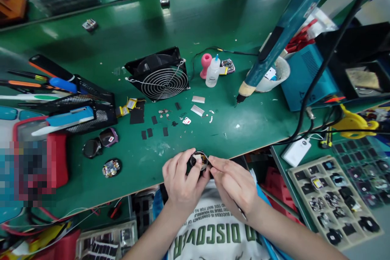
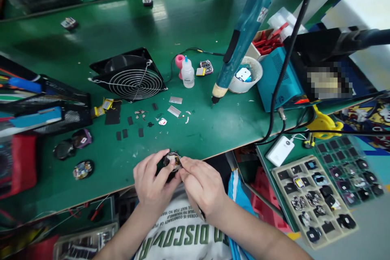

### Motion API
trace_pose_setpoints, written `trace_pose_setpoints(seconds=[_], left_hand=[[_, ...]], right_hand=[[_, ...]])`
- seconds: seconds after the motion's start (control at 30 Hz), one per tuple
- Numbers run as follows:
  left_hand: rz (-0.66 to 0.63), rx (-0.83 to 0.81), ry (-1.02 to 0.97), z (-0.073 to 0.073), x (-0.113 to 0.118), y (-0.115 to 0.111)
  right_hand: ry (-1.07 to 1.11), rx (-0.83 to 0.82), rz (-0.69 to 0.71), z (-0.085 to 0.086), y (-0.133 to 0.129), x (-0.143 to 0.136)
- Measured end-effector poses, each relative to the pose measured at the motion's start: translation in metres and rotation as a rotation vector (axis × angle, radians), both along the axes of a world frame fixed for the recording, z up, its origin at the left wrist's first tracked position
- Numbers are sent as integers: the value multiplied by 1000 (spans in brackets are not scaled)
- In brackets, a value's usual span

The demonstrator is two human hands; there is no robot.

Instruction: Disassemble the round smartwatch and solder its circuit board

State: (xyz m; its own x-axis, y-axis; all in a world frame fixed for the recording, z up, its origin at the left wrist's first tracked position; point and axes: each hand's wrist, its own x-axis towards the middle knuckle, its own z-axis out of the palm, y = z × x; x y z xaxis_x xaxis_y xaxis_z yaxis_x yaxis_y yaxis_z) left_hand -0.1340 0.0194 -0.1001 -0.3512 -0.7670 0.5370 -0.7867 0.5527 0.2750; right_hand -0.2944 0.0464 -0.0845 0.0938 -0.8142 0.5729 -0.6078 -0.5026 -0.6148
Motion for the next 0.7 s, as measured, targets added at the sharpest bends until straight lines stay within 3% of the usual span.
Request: trace_pose_setpoints(seconds=[0.7], left_hand=[[0,-8,-7,-1,0,0]], right_hand=[[-19,28,-22,-1,6,2]])
